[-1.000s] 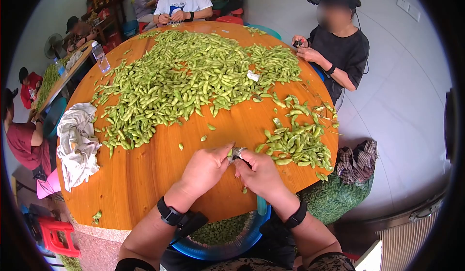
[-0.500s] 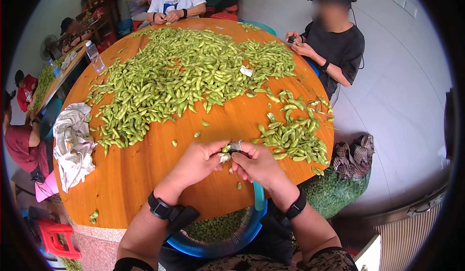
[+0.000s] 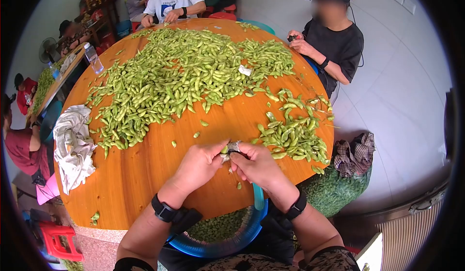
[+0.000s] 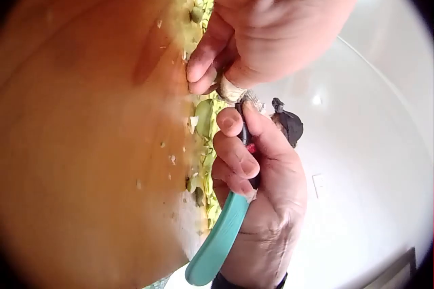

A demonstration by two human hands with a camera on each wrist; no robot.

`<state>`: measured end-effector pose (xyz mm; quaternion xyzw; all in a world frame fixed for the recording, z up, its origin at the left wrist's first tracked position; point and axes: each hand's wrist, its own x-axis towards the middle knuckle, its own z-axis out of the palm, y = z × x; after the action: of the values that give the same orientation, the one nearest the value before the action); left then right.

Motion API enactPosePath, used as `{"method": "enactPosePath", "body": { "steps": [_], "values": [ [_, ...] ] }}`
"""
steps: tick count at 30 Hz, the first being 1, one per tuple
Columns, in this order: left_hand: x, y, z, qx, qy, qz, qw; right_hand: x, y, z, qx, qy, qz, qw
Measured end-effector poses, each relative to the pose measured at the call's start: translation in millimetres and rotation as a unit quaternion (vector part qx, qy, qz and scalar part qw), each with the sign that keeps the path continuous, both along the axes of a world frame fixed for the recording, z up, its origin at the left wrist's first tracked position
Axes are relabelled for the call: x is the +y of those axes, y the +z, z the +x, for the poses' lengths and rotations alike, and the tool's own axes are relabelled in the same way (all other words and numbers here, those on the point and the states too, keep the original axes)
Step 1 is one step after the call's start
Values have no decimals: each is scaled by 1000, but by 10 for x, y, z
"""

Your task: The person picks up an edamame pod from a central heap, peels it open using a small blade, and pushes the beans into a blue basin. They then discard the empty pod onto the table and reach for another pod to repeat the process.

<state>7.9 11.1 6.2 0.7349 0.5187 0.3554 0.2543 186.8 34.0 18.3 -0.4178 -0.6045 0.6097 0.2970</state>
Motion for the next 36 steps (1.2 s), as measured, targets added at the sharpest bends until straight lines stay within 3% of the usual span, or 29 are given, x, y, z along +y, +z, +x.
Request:
{"method": "enactPosePath", "body": {
  "steps": [4,6,7,9,16,18,23,27,36],
  "values": [
    [14,-22,-3,-61,-1,-64,996,32,41,28,37,-9,-74,997],
    [28,-54,-9,-201,-32,-136,970,44,48,56,55,-10,-108,993],
    [35,-51,-17,-200,-33,-136,970,58,38,74,70,-5,-123,990],
    [52,-41,-22,-302,-68,-212,927,66,31,98,86,-2,-138,987],
    [50,-58,-19,-255,-50,-185,948,36,55,79,87,-12,-131,988],
    [63,-92,-14,-358,-69,-195,911,30,62,53,81,-19,-125,989],
    [32,-29,22,-301,-29,-199,932,-29,36,-36,33,-38,-12,999],
    [44,-20,7,-246,-11,-183,952,-35,30,-68,39,-40,-25,998],
    [66,-70,-3,-267,-21,-204,942,33,89,-17,106,-65,-51,991]
  ]
}}
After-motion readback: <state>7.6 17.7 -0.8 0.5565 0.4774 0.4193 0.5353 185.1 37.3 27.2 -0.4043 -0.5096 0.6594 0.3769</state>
